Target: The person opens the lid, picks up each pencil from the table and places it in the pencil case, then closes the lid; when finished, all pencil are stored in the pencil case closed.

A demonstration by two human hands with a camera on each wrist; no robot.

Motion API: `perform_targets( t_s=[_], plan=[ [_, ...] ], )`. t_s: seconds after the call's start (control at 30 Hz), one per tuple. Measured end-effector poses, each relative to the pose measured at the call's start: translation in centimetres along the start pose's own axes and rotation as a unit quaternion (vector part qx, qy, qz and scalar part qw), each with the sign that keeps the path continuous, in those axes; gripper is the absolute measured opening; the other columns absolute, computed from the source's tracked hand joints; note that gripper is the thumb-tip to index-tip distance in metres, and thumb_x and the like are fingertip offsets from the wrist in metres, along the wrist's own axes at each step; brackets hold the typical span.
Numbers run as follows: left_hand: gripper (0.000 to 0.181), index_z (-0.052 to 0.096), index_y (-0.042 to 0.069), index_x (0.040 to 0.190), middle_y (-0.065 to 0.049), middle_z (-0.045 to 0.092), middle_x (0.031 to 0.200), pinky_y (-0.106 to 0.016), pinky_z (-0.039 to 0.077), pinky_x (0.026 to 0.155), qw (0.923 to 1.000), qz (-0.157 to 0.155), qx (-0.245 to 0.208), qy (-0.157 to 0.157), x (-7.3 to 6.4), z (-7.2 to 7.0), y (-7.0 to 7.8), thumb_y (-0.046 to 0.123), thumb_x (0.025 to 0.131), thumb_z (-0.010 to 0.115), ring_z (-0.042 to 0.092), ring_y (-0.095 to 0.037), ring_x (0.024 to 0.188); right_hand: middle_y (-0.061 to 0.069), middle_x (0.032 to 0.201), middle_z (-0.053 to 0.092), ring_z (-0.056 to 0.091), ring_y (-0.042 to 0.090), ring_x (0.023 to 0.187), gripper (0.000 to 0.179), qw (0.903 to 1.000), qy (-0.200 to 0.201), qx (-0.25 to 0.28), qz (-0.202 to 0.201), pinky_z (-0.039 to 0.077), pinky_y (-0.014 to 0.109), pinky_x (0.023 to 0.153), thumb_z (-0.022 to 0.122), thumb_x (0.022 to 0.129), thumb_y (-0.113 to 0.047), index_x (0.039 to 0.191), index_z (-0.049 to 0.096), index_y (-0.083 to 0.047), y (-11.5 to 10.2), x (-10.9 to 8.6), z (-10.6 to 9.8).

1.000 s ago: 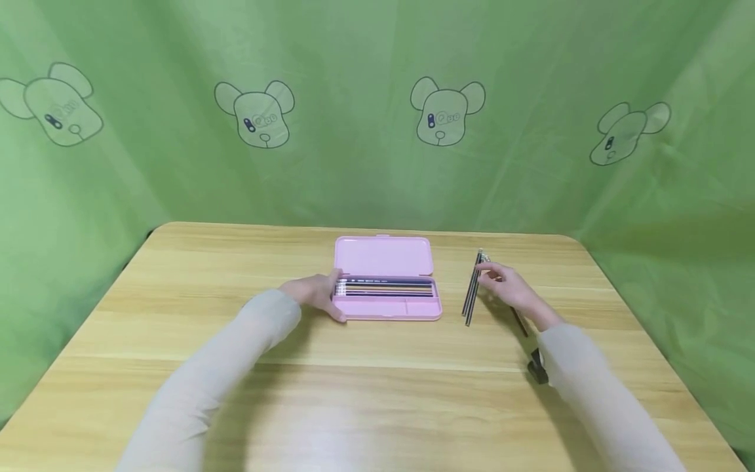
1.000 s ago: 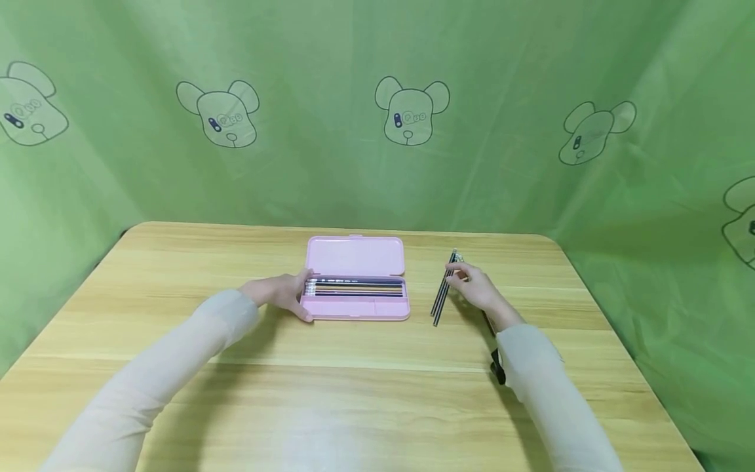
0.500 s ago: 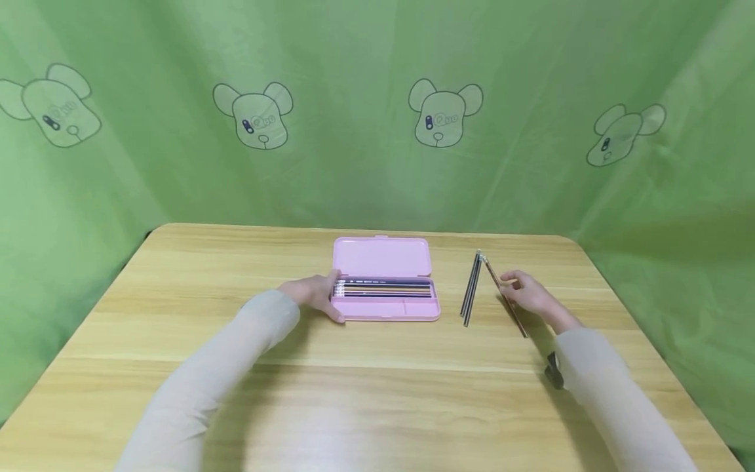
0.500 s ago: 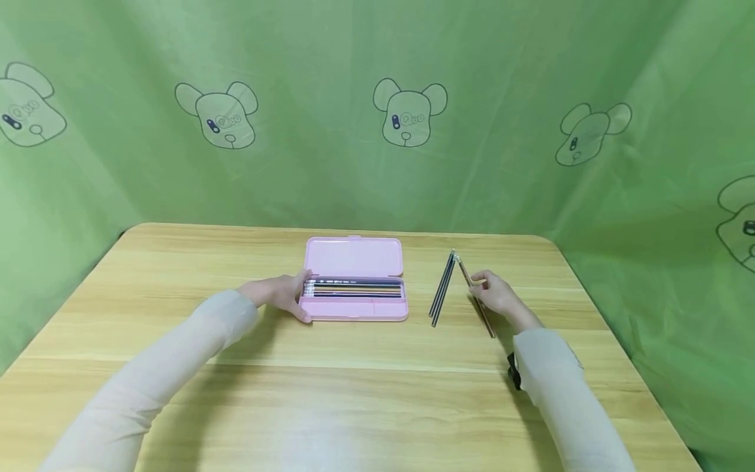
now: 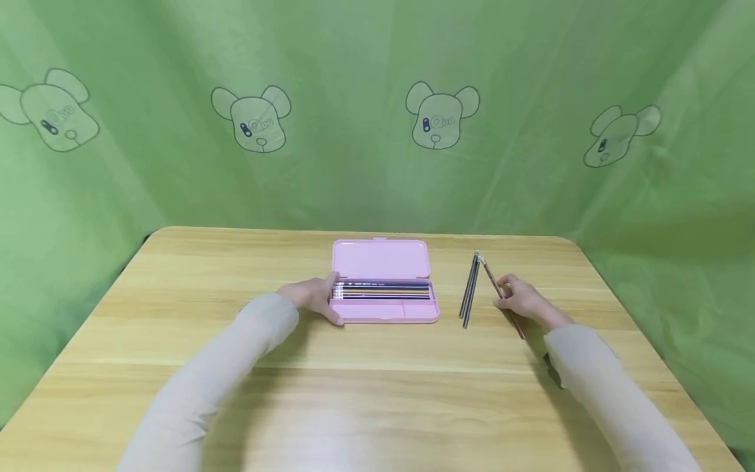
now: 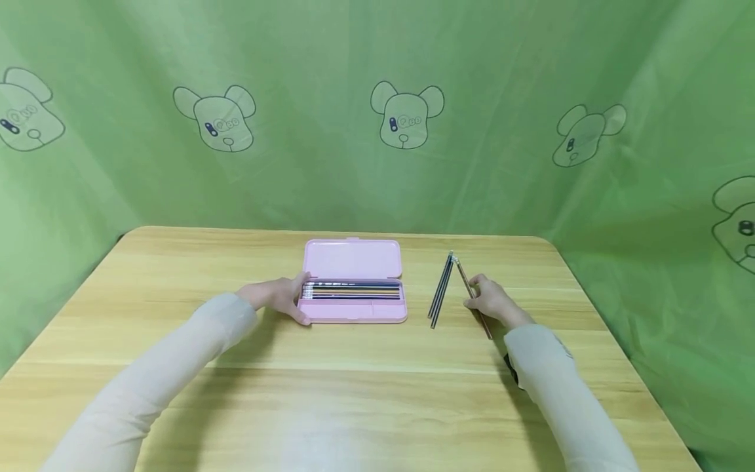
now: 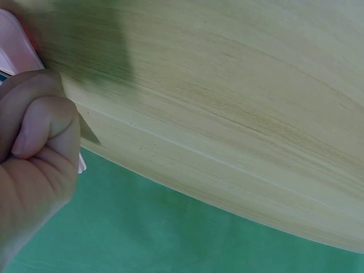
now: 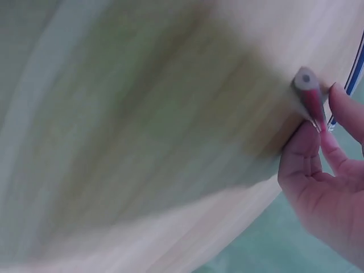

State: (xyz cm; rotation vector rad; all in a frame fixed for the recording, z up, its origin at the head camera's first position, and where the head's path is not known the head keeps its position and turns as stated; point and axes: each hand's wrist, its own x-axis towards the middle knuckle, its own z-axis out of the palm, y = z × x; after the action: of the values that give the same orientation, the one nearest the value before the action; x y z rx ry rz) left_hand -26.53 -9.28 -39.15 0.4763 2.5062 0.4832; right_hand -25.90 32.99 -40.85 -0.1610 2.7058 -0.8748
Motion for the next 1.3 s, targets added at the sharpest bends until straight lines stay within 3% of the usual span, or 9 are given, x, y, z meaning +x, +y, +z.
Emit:
perform_targets(
  t_s=[0.23,0.37,0.53,0.83,1.13,1.3],
  plan=[
    [0.108,0.010,0.002,0.143,-0.025,0.040,0.134,-0.040,0.028,0.108,1.0000,-0.004,-0.008,0.001,-0.1,0.1,0.1,0.040,0.068,0.078,0.038,-0.034,0.126,0.024,0.092,0.053,0.056,0.028,0.080,0.040,0.9998,-0.016,-0.015,0.003,0.051,0.040,0.073,0.055,0.086,-0.003,0.117,0.037,0.013,-0.2,0.1,0.0],
    [0.107,0.010,0.002,0.143,-0.025,0.040,0.135,-0.039,0.027,0.108,1.0000,-0.002,-0.007,0.002,-0.1,0.1,0.1,0.040,0.069,0.078,0.037,-0.034,0.126,0.028,0.095,0.052,0.053,0.035,0.086,0.038,0.9992,-0.006,-0.038,-0.001,0.047,0.048,0.079,0.054,0.084,-0.001,0.115,0.039,0.015,-0.3,0.1,0.0],
    [0.107,0.011,0.001,0.142,-0.025,0.041,0.134,-0.040,0.028,0.107,1.0000,-0.001,-0.005,0.002,-0.2,0.0,0.0,0.040,0.069,0.078,0.038,-0.034,0.126,0.028,0.094,0.052,0.051,0.037,0.086,0.038,0.9990,0.012,-0.043,-0.006,0.045,0.049,0.078,0.053,0.082,0.001,0.114,0.040,0.016,-0.4,0.1,0.2],
    [0.107,0.011,0.000,0.142,-0.026,0.043,0.131,-0.040,0.029,0.107,1.0000,0.008,0.001,0.003,-0.3,0.0,0.1,0.038,0.069,0.078,0.040,-0.034,0.124,0.031,0.096,0.055,0.055,0.036,0.083,0.033,0.9983,0.029,-0.040,-0.032,0.050,0.044,0.071,0.049,0.086,0.003,0.116,0.042,0.013,-2.0,0.1,0.7],
    [0.106,0.011,-0.002,0.142,-0.027,0.044,0.131,-0.039,0.030,0.106,0.9999,0.012,0.008,0.006,-0.4,-0.1,0.2,0.038,0.069,0.078,0.041,-0.035,0.123,0.022,0.087,0.056,0.052,0.025,0.073,0.030,0.9939,0.059,-0.031,-0.087,0.047,0.035,0.063,0.051,0.086,0.004,0.116,0.048,0.006,-4.7,0.6,1.2],
    [0.107,0.011,-0.002,0.142,-0.026,0.043,0.132,-0.039,0.029,0.107,0.9999,0.011,0.007,0.005,-0.3,-0.1,0.0,0.039,0.069,0.078,0.040,-0.034,0.124,0.016,0.086,0.055,0.051,0.025,0.077,0.032,0.9930,0.060,-0.028,-0.098,0.046,0.037,0.067,0.052,0.085,0.004,0.116,0.053,0.002,-5.7,1.1,1.6]
  ],
)
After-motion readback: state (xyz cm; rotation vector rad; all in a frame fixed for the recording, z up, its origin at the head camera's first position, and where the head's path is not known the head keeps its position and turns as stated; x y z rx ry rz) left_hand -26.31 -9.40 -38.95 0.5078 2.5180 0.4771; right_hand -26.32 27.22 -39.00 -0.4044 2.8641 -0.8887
